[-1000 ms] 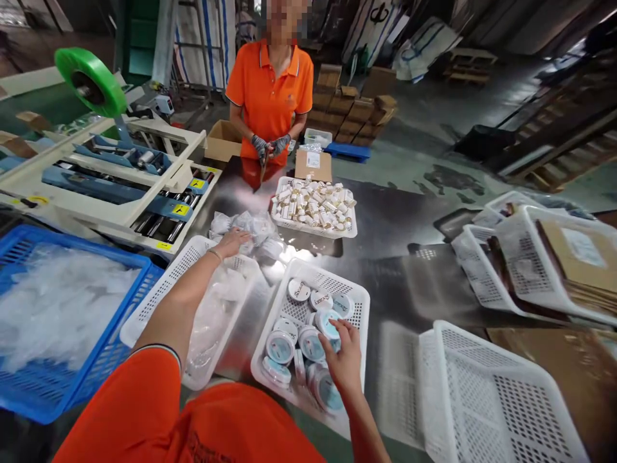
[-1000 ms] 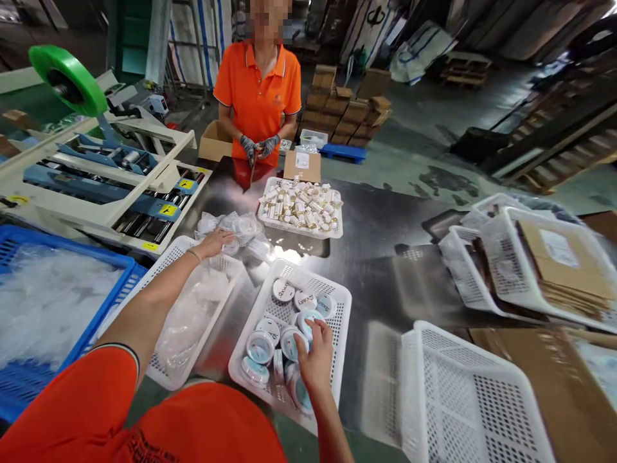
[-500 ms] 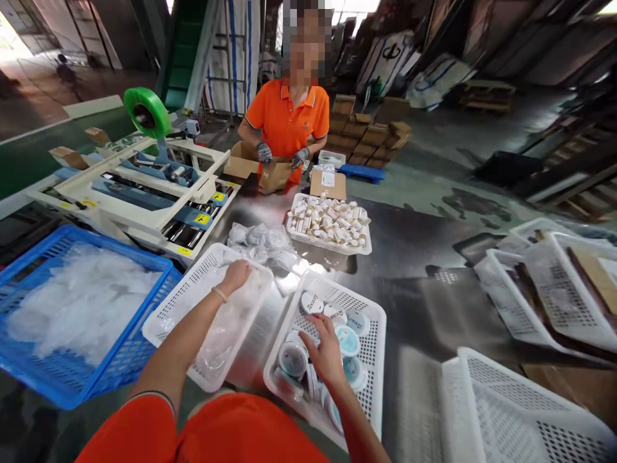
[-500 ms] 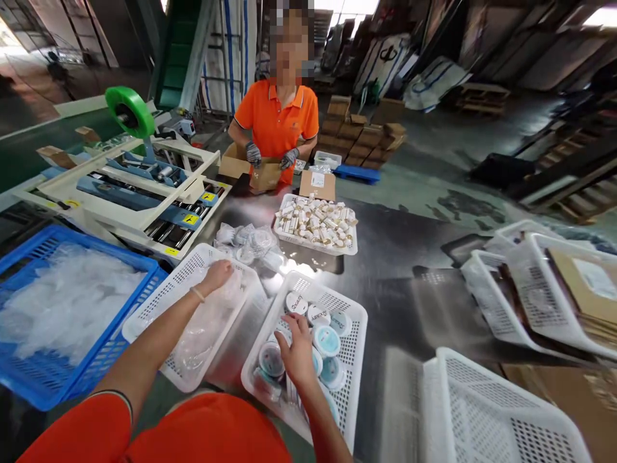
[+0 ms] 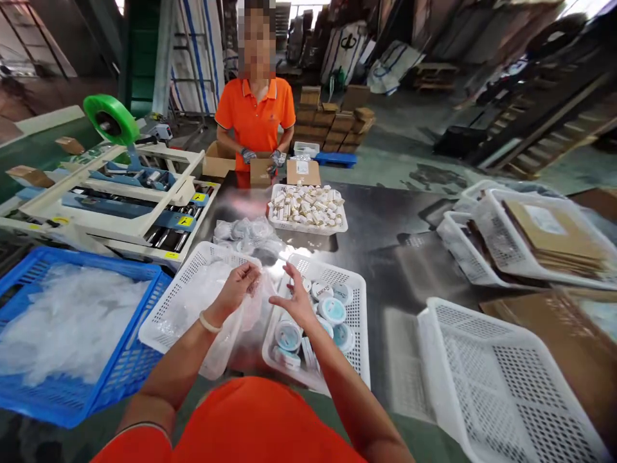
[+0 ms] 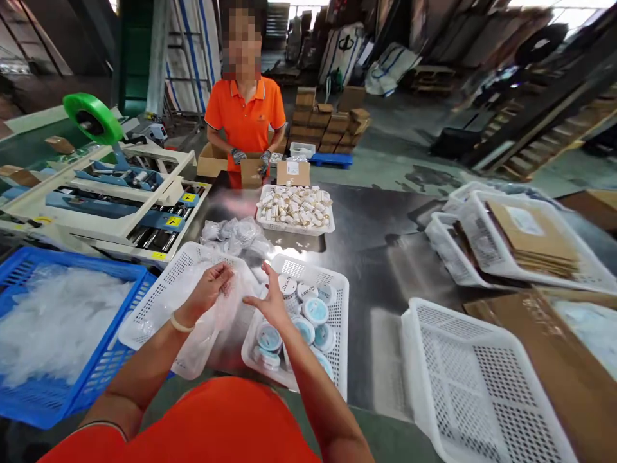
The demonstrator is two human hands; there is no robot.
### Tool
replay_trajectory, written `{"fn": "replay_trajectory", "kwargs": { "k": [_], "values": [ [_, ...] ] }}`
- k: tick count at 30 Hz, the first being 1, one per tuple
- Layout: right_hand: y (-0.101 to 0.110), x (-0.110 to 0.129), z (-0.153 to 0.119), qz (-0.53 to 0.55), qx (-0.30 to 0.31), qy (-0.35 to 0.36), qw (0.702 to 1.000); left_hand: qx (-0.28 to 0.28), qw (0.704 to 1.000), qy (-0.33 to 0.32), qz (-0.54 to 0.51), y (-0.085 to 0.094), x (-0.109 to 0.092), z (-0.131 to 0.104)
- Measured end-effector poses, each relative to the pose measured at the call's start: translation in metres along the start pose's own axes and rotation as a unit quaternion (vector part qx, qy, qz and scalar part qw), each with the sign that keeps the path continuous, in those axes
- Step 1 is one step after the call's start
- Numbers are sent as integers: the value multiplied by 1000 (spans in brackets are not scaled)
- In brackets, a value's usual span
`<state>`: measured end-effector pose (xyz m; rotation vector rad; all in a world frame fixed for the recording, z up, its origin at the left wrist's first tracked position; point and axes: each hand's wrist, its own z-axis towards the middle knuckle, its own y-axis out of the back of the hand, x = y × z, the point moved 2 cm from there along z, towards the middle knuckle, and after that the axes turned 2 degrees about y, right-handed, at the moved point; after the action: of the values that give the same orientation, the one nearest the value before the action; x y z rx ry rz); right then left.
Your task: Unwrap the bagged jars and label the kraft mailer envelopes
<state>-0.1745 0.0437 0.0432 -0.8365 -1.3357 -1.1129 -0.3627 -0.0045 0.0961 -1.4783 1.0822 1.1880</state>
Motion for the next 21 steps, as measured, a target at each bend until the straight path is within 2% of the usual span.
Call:
{"fn": "replay_trajectory", "kwargs": {
  "k": [4, 7, 10, 14, 18, 19, 20, 21],
  "values": [
    [19, 1, -5, 81, 141, -84, 983, 60, 997, 35, 29, -3, -2, -3],
    [37, 1, -17, 147, 174, -160, 961, 79, 994, 29, 77, 3, -4, 1],
    [48, 4, -27, 218, 143, -202, 944, 109, 989, 49, 85, 2, -2, 4],
    [55, 7, -36, 303, 78, -194, 930, 101, 991, 84, 16, -5, 5, 4],
    [60, 0, -40, 271, 120, -191, 936, 85, 991, 100, -4, -8, 10, 5],
    [61, -3, -40, 265, 107, -186, 940, 82, 991, 104, -4, -9, 11, 5],
    [62, -7, -41, 261, 67, -174, 947, 71, 992, 108, -7, -11, 12, 5],
    [63, -10, -42, 251, 3, -155, 955, 51, 992, 112, -12, -12, 14, 6]
  ]
}}
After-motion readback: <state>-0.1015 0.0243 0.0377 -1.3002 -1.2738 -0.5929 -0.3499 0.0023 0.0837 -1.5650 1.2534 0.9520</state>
